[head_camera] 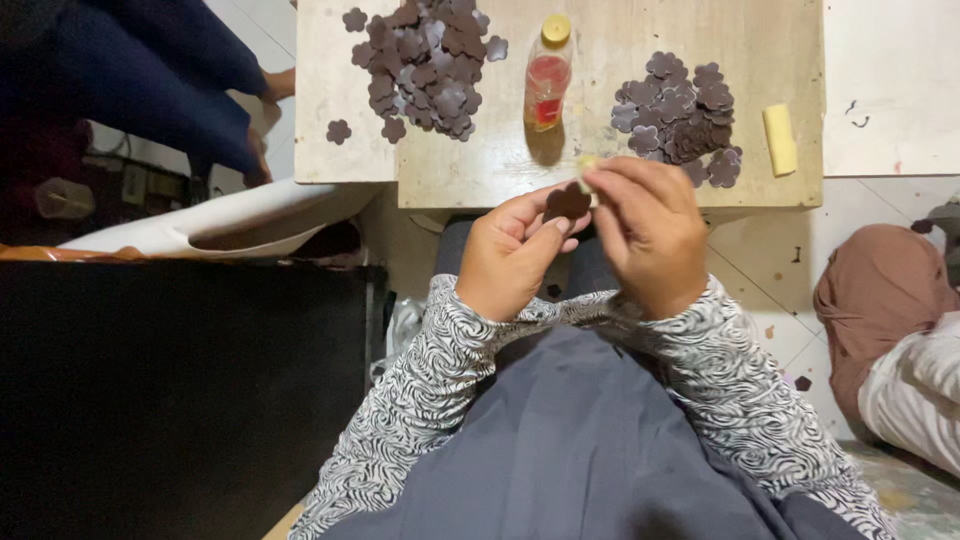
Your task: The person sits on the floor and repeatedly picks up small dark flower-shaped craft pieces from a wooden table. They rub each piece with a small yellow block to smooth the edges, then place the finished pieces into a growing pile. The person occasionally moves a bottle of liquid aside to clear space.
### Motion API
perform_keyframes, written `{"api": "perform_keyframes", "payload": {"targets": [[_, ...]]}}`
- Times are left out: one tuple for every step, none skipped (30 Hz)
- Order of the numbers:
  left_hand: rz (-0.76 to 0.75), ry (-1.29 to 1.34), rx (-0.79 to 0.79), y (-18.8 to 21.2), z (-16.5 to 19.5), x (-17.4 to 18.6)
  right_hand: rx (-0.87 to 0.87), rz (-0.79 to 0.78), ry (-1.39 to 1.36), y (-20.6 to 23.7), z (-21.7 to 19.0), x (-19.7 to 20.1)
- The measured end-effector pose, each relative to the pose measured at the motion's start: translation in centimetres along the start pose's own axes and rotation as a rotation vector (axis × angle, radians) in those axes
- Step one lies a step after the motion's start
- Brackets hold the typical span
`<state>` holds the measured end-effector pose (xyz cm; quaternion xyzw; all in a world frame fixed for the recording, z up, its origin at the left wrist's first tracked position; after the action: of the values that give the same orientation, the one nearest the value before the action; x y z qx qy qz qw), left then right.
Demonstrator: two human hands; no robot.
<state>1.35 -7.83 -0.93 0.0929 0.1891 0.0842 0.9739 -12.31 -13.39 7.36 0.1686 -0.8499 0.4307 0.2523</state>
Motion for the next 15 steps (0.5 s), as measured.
{"api": "perform_keyframes", "payload": {"targets": [[-0.002,0.021,0.002,-0.1,0.1,0.1,0.024,0.020,-0.004,0.0,-0.5,0.7],[-0.004,0.042,0.003,-0.2,0.2,0.2,0.048,0.041,-0.008,-0.1,-0.9,1.3],[-0.006,0.062,0.005,-0.3,0.2,0.2,0.072,0.061,-0.012,-0.1,-1.4,1.7],[-0.052,0.152,0.010,-0.5,0.2,0.0,0.130,0.035,-0.036,-0.2,-2.1,1.5],[-0.089,0.240,0.014,-0.5,0.2,-0.1,0.189,0.006,-0.068,-0.3,-2.8,1.0],[-0.132,0.328,0.017,-0.5,0.3,-0.3,0.248,-0.017,-0.094,-0.3,-3.4,0.8],[-0.099,0.304,0.039,-0.6,0.2,-0.1,0.210,-0.013,-0.080,-0.3,-3.0,0.7],[-0.067,0.281,0.058,-0.6,0.1,0.0,0.174,-0.009,-0.065,-0.5,-2.6,0.7],[-0.029,0.261,0.075,-0.6,0.1,0.3,0.140,-0.009,-0.053,-0.6,-2.2,0.6],[-0.017,0.283,0.094,-0.6,0.1,0.5,0.124,0.002,-0.036,-0.8,-1.8,0.8],[-0.001,0.302,0.117,-0.5,0.2,0.9,0.103,0.014,-0.023,-0.9,-1.4,1.0],[0.010,0.322,0.143,-0.3,0.1,1.0,0.078,0.026,-0.006,-0.7,-1.1,1.3],[-0.002,0.344,0.137,-0.3,0.1,0.9,0.107,0.030,-0.005,-0.4,-1.6,1.3],[-0.016,0.365,0.124,-0.5,0.3,0.8,0.141,0.036,-0.003,0.0,-2.1,1.4],[-0.025,0.385,0.108,-0.7,0.4,0.8,0.178,0.042,-0.007,0.1,-2.6,1.3]]}}
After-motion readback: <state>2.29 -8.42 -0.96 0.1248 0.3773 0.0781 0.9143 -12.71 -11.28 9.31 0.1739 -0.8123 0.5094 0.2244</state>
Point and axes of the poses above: each hand's wrist, its own y-axis away from the middle knuckle, its own x-axis out of the back of the hand, z = x × y, the point moved 8 cm from there along -y, towards the middle knuckle, and after that the axes turned 6 degrees about x, right-handed, at the moved point
